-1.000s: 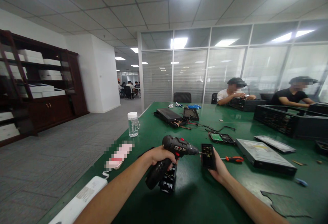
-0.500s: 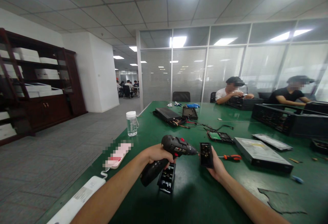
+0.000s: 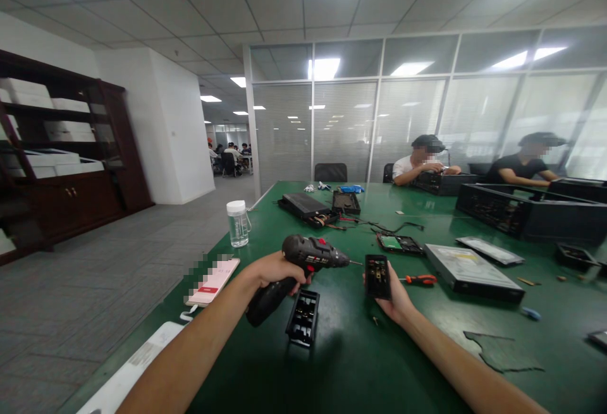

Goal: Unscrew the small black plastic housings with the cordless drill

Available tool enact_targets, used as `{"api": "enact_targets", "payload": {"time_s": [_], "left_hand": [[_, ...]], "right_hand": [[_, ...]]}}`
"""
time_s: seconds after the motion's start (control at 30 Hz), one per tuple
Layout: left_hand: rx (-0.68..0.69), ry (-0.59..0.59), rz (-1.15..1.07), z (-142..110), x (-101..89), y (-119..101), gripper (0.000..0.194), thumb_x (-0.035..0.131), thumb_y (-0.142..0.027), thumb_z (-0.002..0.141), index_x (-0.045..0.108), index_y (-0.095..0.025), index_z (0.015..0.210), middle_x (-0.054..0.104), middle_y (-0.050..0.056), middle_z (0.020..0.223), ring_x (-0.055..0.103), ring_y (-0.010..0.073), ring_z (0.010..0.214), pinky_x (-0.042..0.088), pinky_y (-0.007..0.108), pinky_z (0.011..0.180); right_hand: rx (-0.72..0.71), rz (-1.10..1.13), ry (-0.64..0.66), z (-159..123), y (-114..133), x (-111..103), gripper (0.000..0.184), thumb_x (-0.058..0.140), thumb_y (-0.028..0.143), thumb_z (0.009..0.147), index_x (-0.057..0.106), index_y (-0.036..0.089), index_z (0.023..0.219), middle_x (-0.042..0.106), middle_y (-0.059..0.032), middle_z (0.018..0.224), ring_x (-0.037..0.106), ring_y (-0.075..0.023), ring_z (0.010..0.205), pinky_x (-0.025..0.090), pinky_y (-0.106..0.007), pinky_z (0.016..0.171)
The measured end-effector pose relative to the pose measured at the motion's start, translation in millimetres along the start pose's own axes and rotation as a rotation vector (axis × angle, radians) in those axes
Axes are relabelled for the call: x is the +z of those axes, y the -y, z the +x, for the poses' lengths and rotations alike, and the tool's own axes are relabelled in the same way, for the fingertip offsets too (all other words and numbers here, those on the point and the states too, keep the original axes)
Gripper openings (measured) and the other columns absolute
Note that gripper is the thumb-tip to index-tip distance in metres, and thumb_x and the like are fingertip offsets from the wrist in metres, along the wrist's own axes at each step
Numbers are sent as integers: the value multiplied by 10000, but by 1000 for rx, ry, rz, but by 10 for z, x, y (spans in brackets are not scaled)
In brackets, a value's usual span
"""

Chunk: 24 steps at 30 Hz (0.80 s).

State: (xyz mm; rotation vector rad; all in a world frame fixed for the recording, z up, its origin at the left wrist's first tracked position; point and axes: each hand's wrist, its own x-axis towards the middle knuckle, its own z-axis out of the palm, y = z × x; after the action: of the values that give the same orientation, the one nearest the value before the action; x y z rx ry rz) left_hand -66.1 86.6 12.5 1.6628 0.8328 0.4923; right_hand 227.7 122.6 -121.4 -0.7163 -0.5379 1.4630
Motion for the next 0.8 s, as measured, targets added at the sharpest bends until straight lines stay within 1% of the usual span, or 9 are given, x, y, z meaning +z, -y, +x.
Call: {"api": "enact_targets", "payload": {"time_s": [0.1,0.2,0.3,0.37,0.43,0.57,0.7,0.8], "left_hand": [[20,-41,22,-21,-85,-5,238,557,-224,559,590,-98,758,579,36,684,493,97,482,398,231,470],[6,-122,106,4,-169,35,210,518,-218,582,578,-108,750,540,5,580,480,102,466,389,232,465],[-20,-328,322,60,-228,100,156,496,-215,590,559,-127,702,514,-16,517,481,107,462,374,222,464],[-24,-376,373,94,-250,140,136,504,-199,578,550,-136,690,507,-26,496,484,106,466,359,211,468],[-31,-398,408,114,-259,165,140,513,-175,556,548,-143,688,501,-38,481,483,103,460,343,202,467],[-45,-404,456,117,-256,159,116,523,-158,534,539,-151,648,494,-44,465,485,107,454,330,198,465],[-62,-393,469,113,-220,71,113,522,-176,551,543,-151,659,512,-30,488,494,117,463,339,206,463],[-68,-381,491,88,-147,-6,114,530,-180,552,546,-148,661,507,-28,486,489,114,459,340,206,459]], "right_hand": [[20,5,15,-22,18,10,329,463,445,790,597,155,871,639,-69,709,607,-185,637,500,-311,600],[40,14,34,-50,38,14,342,458,457,787,596,158,881,641,-71,713,608,-192,648,498,-325,608],[39,35,29,-84,63,19,363,438,485,784,594,170,874,644,-76,729,614,-211,689,497,-354,626],[38,44,34,-107,82,27,398,437,519,769,593,165,863,644,-87,734,616,-225,709,495,-368,633],[36,41,53,-126,98,37,405,461,519,756,593,153,867,642,-95,736,616,-228,716,493,-362,638],[40,27,70,-140,109,46,350,490,470,759,591,158,883,643,-82,738,614,-218,717,495,-345,639],[53,27,77,-132,93,30,352,486,469,761,592,159,888,643,-84,746,613,-219,724,496,-347,648],[57,14,86,-138,93,28,367,476,476,764,593,151,887,640,-83,721,611,-208,682,497,-339,640]]}}
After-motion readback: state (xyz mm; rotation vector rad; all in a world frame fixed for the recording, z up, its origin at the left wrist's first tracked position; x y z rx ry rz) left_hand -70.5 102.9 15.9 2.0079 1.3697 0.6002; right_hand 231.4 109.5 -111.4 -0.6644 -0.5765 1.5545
